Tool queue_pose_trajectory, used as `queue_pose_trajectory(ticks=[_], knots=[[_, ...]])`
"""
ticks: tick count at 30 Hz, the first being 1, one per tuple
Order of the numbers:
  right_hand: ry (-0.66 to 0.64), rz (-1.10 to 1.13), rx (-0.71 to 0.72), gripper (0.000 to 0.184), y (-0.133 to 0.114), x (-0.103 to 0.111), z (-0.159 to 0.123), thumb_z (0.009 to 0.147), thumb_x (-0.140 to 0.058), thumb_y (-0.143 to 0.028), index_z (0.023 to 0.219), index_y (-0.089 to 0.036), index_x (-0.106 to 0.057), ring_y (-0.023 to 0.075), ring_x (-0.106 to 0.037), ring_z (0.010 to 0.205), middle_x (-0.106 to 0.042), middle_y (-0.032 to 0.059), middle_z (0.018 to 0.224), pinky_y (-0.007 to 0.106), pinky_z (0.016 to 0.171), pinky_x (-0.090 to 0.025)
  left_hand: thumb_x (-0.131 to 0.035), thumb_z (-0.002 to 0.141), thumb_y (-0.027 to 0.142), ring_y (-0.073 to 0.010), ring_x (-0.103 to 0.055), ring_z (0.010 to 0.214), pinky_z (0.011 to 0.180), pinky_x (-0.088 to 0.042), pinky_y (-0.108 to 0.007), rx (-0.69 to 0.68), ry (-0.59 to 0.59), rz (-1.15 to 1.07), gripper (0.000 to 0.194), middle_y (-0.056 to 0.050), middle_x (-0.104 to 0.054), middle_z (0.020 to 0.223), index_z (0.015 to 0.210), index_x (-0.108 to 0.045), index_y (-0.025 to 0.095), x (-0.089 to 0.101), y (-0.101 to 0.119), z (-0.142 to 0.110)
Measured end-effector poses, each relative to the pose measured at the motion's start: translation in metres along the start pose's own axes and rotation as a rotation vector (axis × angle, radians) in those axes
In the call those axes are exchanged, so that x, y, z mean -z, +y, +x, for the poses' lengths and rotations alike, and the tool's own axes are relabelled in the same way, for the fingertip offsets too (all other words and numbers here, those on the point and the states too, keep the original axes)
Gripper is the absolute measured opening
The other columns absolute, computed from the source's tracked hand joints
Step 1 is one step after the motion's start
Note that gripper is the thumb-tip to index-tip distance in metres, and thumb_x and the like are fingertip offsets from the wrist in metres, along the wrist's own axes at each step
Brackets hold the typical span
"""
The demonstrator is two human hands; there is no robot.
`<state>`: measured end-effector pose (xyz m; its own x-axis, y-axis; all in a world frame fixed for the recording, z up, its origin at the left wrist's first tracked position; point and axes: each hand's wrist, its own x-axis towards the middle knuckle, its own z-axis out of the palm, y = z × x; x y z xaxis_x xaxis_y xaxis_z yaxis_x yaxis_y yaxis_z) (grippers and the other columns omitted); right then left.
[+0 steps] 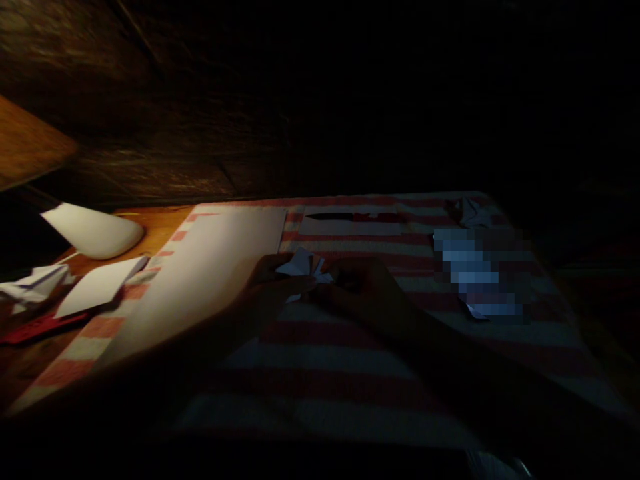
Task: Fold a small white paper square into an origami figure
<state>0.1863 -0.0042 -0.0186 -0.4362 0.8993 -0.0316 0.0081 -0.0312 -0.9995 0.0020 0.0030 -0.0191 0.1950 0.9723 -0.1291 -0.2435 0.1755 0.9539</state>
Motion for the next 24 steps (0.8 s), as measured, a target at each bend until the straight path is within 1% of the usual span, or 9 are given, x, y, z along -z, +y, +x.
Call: queue_pose_trajectory(ticks=[4,9,11,13,15,16,19,21,24], knots=[[-0.007,0.085,-0.011,0.028,0.008,0.004,0.01,0.079,-0.083,-0.039,0.074,-0.015,-0.069,0.0115,-0.054,0.063,-0.065,0.0019,0.073,0.026,0.057,-0.04,-0.09,0.057,0.018,-0.0092,-0.059,0.056,0.054,-0.044,-0.019,-0.033,-0.029,0.065,0.021,0.0,-0.069,0.064,0.07,-0.074,0.013,0.008,0.001,0.009],[-0.031,0.195,0.01,0.033,0.012,0.005,0.017,0.073,-0.087,-0.04,0.067,-0.016,-0.066,0.0137,-0.059,0.066,-0.067,0.0029,0.073,0.029,0.063,-0.044,-0.09,0.059,0.022,-0.0093,-0.055,0.056,0.053,-0.041,-0.02,-0.087,-0.099,0.113,0.023,0.001,-0.063,0.061,0.065,-0.07,0.012,0.012,-0.001,0.018],[0.008,0.204,-0.003,0.032,0.014,0.003,0.018,0.072,-0.087,-0.039,0.068,-0.016,-0.065,0.0136,-0.059,0.065,-0.068,0.0036,0.075,0.029,0.062,-0.044,-0.09,0.059,0.023,-0.0094,-0.055,0.056,0.053,-0.041,-0.021,-0.099,-0.098,0.117,0.024,0.001,-0.063,0.061,0.066,-0.07,0.012,0.012,-0.002,0.021],[0.066,0.158,0.009,0.032,0.015,0.002,0.02,0.075,-0.084,-0.041,0.07,-0.016,-0.064,0.015,-0.06,0.066,-0.07,0.0044,0.076,0.03,0.061,-0.045,-0.091,0.057,0.027,-0.0104,-0.056,0.057,0.054,-0.042,-0.022,-0.102,-0.058,0.13,0.028,0.0,-0.066,0.064,0.071,-0.072,0.012,0.011,-0.003,0.024],[0.172,0.005,0.043,0.034,0.017,0.001,0.022,0.08,-0.077,-0.046,0.07,-0.017,-0.063,0.0147,-0.058,0.063,-0.066,0.0022,0.069,0.029,0.06,-0.043,-0.093,0.055,0.032,-0.0117,-0.057,0.057,0.054,-0.043,-0.023,-0.109,-0.004,0.174,0.034,-0.001,-0.066,0.063,0.071,-0.072,0.011,0.011,-0.001,0.027],[0.199,-0.044,0.053,0.032,0.017,0.002,0.024,0.079,-0.078,-0.044,0.071,-0.016,-0.065,0.0141,-0.056,0.062,-0.065,0.0016,0.067,0.028,0.059,-0.041,-0.093,0.054,0.033,-0.0122,-0.057,0.057,0.054,-0.043,-0.023,-0.118,0.008,0.193,0.035,-0.002,-0.067,0.063,0.07,-0.071,0.011,0.012,0.001,0.029],[0.234,-0.098,0.087,0.026,0.016,0.005,0.03,0.078,-0.077,-0.04,0.072,-0.016,-0.068,0.0147,-0.055,0.062,-0.066,0.0023,0.068,0.028,0.058,-0.039,-0.095,0.052,0.034,-0.0118,-0.055,0.055,0.052,-0.041,-0.023,-0.152,0.012,0.231,0.037,-0.001,-0.065,0.058,0.065,-0.069,0.011,0.015,0.011,0.039],[0.237,-0.091,0.103,0.023,0.016,0.009,0.037,0.078,-0.076,-0.037,0.071,-0.016,-0.068,0.0155,-0.056,0.063,-0.067,0.003,0.068,0.029,0.06,-0.041,-0.095,0.051,0.032,-0.0112,-0.054,0.054,0.052,-0.041,-0.023,-0.169,0.007,0.244,0.036,-0.001,-0.064,0.055,0.062,-0.068,0.011,0.018,0.017,0.048],[0.255,-0.025,0.128,0.015,0.018,0.015,0.049,0.071,-0.074,-0.03,0.072,-0.017,-0.067,0.0181,-0.061,0.073,-0.069,0.0035,0.076,0.032,0.071,-0.047,-0.094,0.053,0.036,-0.0126,-0.058,0.055,0.056,-0.046,-0.026,-0.176,-0.014,0.227,0.038,-0.002,-0.066,0.058,0.063,-0.068,0.011,0.019,0.021,0.063]])
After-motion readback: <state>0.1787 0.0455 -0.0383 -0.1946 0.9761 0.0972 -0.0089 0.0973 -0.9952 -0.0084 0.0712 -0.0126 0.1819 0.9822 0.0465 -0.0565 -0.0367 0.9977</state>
